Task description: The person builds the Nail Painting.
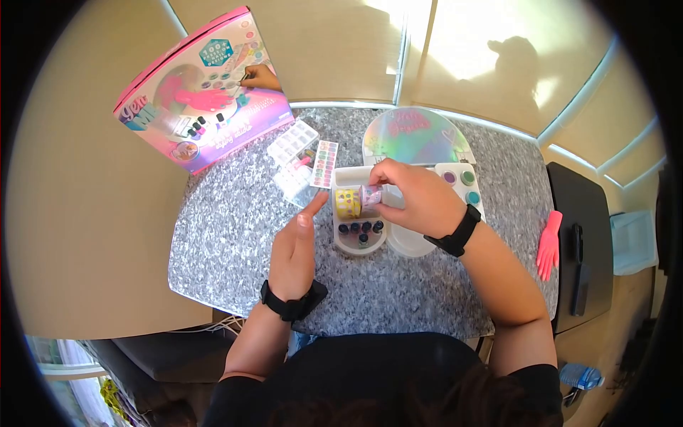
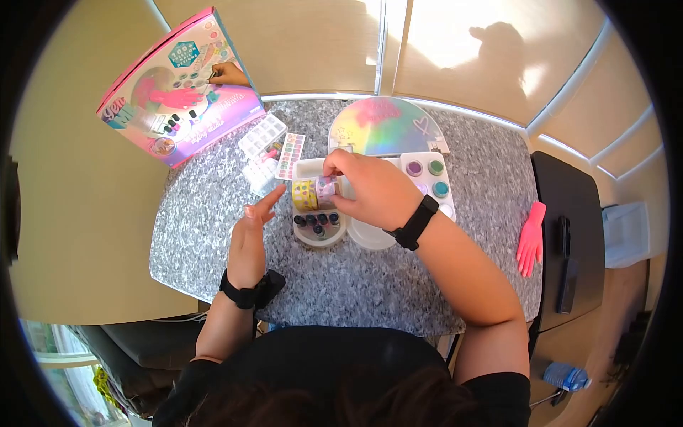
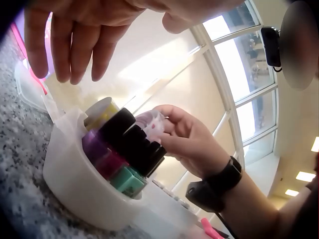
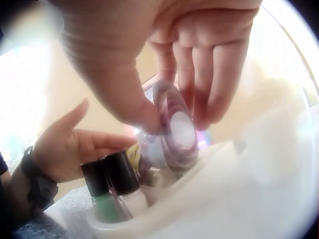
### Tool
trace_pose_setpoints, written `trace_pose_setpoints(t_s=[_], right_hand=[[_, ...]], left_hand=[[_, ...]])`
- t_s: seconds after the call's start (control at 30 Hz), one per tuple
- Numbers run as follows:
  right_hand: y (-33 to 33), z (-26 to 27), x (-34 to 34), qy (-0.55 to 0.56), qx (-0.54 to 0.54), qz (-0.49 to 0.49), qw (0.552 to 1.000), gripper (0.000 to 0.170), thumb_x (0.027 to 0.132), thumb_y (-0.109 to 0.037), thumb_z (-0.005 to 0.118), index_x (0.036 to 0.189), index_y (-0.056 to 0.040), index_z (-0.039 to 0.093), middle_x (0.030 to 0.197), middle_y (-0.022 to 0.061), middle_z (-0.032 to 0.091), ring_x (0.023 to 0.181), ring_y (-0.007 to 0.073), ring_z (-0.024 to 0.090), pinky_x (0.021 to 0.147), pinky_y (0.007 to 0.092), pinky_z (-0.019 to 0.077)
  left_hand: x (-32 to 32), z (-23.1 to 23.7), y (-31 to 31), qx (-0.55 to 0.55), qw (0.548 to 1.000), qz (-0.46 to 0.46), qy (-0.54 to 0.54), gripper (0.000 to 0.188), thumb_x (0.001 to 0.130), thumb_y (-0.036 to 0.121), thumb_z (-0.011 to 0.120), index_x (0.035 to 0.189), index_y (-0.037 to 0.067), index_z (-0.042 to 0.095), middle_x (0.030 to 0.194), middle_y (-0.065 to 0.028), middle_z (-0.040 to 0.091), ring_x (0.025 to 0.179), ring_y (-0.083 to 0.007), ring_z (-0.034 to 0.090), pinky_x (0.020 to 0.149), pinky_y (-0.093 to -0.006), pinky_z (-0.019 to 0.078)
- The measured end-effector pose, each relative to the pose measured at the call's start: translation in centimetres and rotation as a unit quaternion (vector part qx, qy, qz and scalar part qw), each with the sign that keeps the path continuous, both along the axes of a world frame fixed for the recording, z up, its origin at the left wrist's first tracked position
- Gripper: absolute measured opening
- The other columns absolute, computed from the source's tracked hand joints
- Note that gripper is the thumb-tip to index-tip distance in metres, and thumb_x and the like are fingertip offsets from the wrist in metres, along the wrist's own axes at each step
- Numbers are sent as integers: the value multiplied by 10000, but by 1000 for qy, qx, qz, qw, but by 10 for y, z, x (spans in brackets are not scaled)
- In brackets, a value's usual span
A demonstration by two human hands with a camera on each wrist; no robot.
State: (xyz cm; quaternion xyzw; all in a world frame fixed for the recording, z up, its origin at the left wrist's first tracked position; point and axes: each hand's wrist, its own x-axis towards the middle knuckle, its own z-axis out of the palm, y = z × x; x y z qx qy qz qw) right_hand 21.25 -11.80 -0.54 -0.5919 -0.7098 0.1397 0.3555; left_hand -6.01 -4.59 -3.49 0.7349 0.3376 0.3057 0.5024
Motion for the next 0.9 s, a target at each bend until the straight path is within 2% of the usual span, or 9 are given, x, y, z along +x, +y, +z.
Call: trace_pose_setpoints(t_s=[0.1,0.27,0.33,0.43,0.5,0.63,0.73,0.83,0.9], right_hand=[[1,-5,2,-37,-50,-1,998,340,904,-105,830,1159,-92,605,1133,128,744,1081,361,745,947,464,589],[3,-17,4,-71,40,38,996,370,864,-109,853,1149,-108,616,1093,126,721,1149,372,704,964,476,578],[-3,-10,1,-76,8,22,997,401,871,-119,865,1200,-103,636,1149,139,736,1181,380,711,1013,475,578],[-14,-4,2,-77,-50,11,996,488,887,-144,875,1320,-87,659,1247,175,740,1226,395,710,1045,473,582],[-20,-5,4,-63,-76,7,995,449,933,-92,796,1359,-71,655,1269,184,732,1214,403,712,1026,473,587],[-37,-10,13,-46,-66,18,997,421,954,-4,675,1371,-54,657,1264,188,734,1193,411,718,1016,467,588],[-55,-4,17,16,-90,4,996,468,932,79,554,1369,-38,672,1251,190,739,1197,372,727,1032,448,570],[-69,4,17,44,-71,1,996,342,958,32,569,1272,-67,663,1124,200,753,1102,410,728,986,494,576],[-79,3,17,41,-69,4,997,382,946,42,563,1296,-65,672,1131,190,760,1103,403,732,987,488,576]], left_hand=[[4,-5,-3,-42,997,-37,-53,721,1232,518,334,1602,-49,581,1489,-257,691,1422,-317,639,1182,-428,476],[4,-1,-9,-98,992,-47,-58,763,1224,549,348,1615,-76,547,1538,-263,657,1452,-328,617,1200,-446,467],[4,-1,-12,-95,993,-55,-53,765,1223,551,354,1617,-77,543,1542,-264,654,1452,-333,617,1197,-453,471],[3,-6,-16,-71,995,-31,-67,687,1218,493,443,1567,-76,602,1405,-257,749,1310,-295,715,1103,-422,541],[1,-6,-18,-36,999,-22,31,577,1188,423,562,1477,-60,689,1171,-232,835,1105,-233,793,957,-393,600],[4,13,-33,-80,995,-43,37,515,1176,362,620,1403,-85,736,1249,-227,817,1172,-247,776,1023,-388,607],[9,24,-38,-14,988,-92,120,381,1147,281,653,1347,-14,789,1035,-140,864,980,-138,792,883,-319,599],[13,24,-32,-94,970,-157,163,367,1137,289,670,1277,-21,808,1037,-137,864,957,-148,792,874,-323,601],[12,25,-19,-57,972,-145,178,344,1129,293,678,1220,-6,822,1014,-120,862,959,-156,799,876,-330,603]])
